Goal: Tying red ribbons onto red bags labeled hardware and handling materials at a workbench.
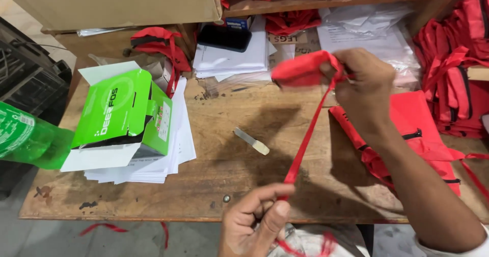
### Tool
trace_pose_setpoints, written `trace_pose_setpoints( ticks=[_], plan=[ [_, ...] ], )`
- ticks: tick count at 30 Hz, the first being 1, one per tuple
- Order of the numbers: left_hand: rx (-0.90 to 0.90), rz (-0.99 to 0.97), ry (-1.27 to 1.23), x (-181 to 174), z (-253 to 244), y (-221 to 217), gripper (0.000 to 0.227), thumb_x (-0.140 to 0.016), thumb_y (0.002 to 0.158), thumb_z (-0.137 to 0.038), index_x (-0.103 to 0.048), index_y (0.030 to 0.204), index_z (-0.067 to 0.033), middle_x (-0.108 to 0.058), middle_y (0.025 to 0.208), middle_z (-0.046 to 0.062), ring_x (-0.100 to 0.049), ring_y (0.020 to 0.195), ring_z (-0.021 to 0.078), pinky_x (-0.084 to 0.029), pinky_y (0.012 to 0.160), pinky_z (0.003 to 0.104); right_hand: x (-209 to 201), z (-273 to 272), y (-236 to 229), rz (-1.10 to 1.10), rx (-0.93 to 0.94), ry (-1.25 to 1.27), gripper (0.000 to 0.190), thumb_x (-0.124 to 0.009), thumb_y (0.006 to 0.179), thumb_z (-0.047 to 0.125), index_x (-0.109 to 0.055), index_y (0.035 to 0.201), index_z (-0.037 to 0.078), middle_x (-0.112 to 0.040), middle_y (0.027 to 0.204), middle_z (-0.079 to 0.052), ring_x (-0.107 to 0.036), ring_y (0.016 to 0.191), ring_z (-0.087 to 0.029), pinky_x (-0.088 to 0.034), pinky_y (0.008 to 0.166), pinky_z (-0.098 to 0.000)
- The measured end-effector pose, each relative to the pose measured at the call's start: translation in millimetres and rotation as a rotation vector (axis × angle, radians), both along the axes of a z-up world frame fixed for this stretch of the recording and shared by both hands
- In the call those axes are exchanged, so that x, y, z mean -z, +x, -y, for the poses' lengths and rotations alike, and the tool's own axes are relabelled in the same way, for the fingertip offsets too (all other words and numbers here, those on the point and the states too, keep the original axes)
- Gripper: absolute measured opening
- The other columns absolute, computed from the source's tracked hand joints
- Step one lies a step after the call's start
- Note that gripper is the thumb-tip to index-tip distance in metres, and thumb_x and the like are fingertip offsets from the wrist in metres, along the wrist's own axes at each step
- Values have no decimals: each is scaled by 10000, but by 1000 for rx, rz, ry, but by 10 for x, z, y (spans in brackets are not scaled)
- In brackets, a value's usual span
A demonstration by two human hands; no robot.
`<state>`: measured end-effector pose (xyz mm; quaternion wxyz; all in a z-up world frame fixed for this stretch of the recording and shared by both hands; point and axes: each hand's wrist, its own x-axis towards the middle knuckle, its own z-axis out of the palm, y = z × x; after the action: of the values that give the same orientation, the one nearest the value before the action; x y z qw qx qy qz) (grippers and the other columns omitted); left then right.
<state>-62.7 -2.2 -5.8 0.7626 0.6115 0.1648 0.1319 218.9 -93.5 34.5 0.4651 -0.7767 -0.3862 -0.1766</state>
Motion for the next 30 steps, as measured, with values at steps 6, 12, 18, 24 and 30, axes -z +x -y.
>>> trace_pose_setpoints(
  ticks=[6,12,18,24,30],
  plan=[
    [76,-179,-189,724,7,-95,574,-669,946,-271,-482,1444,-57,-676,619,50,-522,483,66,-392,454,220,1126,-202,442,228,-171,-357,349,-710,748,-80,-709,1089,-4,-702,1090,-198,-700,926,-359,-574,794,-430],
    [144,-299,-333,1100,15,-316,422,-649,1000,-307,-682,1262,21,-672,706,19,-496,544,29,-383,499,188,808,-258,-380,54,-190,-425,269,-704,840,-2,-726,1108,17,-696,1090,-166,-680,916,-395,-555,765,-471],
    [266,-309,-318,947,-195,-535,339,-646,998,-328,-739,1130,-29,-694,747,-5,-557,615,13,-416,535,184,805,-659,-672,78,-309,-582,241,-738,808,99,-771,1045,64,-663,927,-173,-672,841,-387,-539,708,-492],
    [250,-471,-211,814,-754,-870,300,-698,945,-355,-760,959,-63,-685,678,-8,-509,542,30,-401,495,198,1281,-745,-561,119,-253,-874,116,-663,879,85,-760,938,59,-674,977,-183,-685,860,-375,-544,729,-499],
    [103,-372,-155,658,-965,-1036,279,-704,950,-328,-756,943,-55,-694,692,-17,-516,559,32,-415,507,198,1107,-728,-811,66,-199,-800,302,-765,843,237,-707,969,-30,-647,987,-244,-649,892,-428,-525,712,-526]
  ],
)
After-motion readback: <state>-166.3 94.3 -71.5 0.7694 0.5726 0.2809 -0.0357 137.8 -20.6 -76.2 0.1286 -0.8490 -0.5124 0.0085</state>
